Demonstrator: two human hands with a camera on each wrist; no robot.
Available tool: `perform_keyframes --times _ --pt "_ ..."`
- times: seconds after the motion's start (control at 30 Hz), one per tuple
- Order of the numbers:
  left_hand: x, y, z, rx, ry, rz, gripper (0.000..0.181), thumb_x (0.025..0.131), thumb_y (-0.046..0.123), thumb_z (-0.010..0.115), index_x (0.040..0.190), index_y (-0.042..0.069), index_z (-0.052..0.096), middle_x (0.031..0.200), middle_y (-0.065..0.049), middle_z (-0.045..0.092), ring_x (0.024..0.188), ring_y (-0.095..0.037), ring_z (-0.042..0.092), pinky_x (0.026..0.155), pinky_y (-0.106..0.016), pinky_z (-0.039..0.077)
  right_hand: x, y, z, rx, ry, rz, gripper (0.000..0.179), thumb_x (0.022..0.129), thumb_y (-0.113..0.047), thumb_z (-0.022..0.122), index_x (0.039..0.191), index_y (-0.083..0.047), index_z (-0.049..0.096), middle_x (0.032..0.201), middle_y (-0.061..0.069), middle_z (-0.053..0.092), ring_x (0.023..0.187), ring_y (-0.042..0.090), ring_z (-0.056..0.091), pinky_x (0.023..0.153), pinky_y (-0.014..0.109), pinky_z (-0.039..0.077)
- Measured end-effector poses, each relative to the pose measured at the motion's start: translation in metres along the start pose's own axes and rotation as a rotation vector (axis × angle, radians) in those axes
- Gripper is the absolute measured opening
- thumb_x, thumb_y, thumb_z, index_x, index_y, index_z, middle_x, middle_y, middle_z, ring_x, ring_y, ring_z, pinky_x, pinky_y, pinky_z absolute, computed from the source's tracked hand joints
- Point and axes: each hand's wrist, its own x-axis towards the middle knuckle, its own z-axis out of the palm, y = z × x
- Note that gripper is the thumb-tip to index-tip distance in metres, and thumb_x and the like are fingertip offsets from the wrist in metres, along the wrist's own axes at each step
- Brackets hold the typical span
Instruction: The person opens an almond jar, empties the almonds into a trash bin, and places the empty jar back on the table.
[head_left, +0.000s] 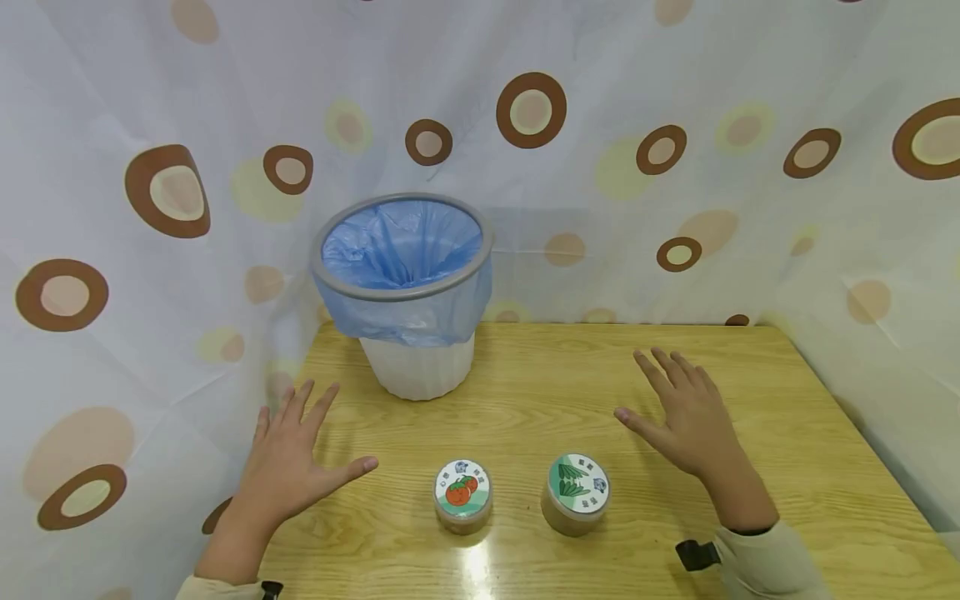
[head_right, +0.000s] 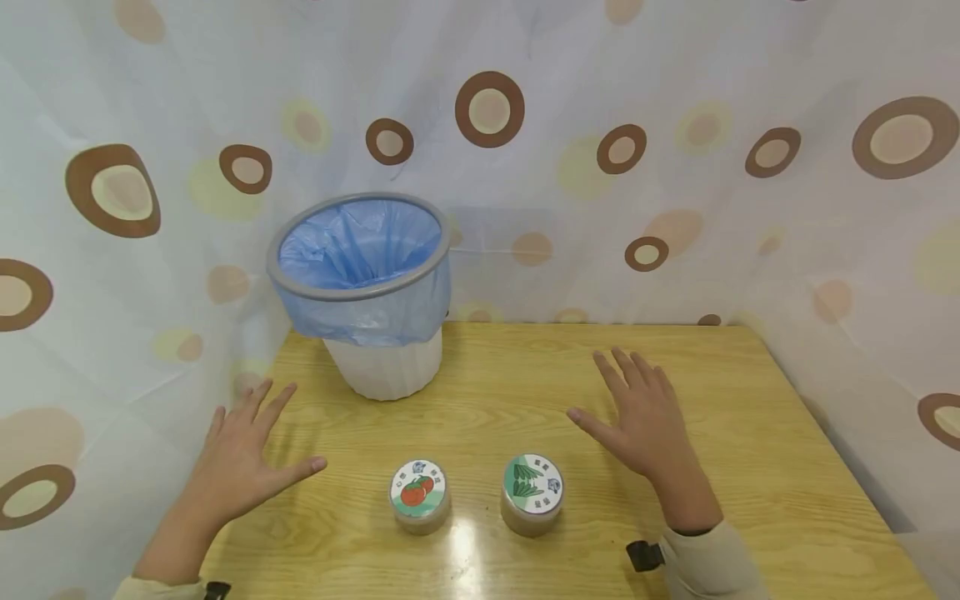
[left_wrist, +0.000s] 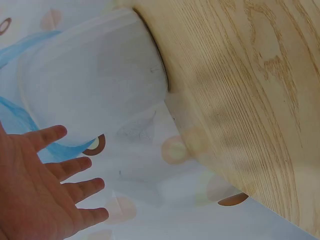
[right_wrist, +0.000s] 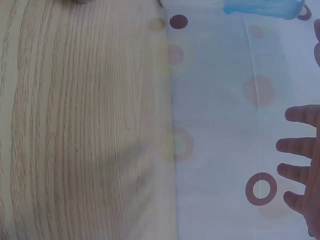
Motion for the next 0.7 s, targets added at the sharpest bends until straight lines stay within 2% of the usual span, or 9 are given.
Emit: perform_keyframes --times 0.37,0.7 --pt "0.0 0.002 0.0 -0.013 0.029 0.014 0.117 0.078 0.085 0.072 0.169 0.021 0.033 0.172 -0.024 0.027 0.156 -0.059 0.023 0.117 -0.082 0.02 0.012 -0.014 0.005 0.02 0.026 -0.045 0.09 0.095 -0.059 0.072 0.167 -0.018 0.037 0.166 0.025 0.041 0.153 0.053 0.033 0.12 0.076 0.026" --pt "0.001 0.005 0.0 -0.016 0.04 0.011 0.114 0.08 0.086 0.069 0.168 0.021 0.036 0.171 -0.023 0.029 0.15 -0.058 0.035 0.112 -0.083 0.028 0.021 -0.022 0.008 0.006 0.073 -0.102 0.08 0.091 -0.057 0.076 0.154 -0.012 0.057 0.161 0.024 0.047 0.145 0.051 0.045 0.109 0.074 0.04"
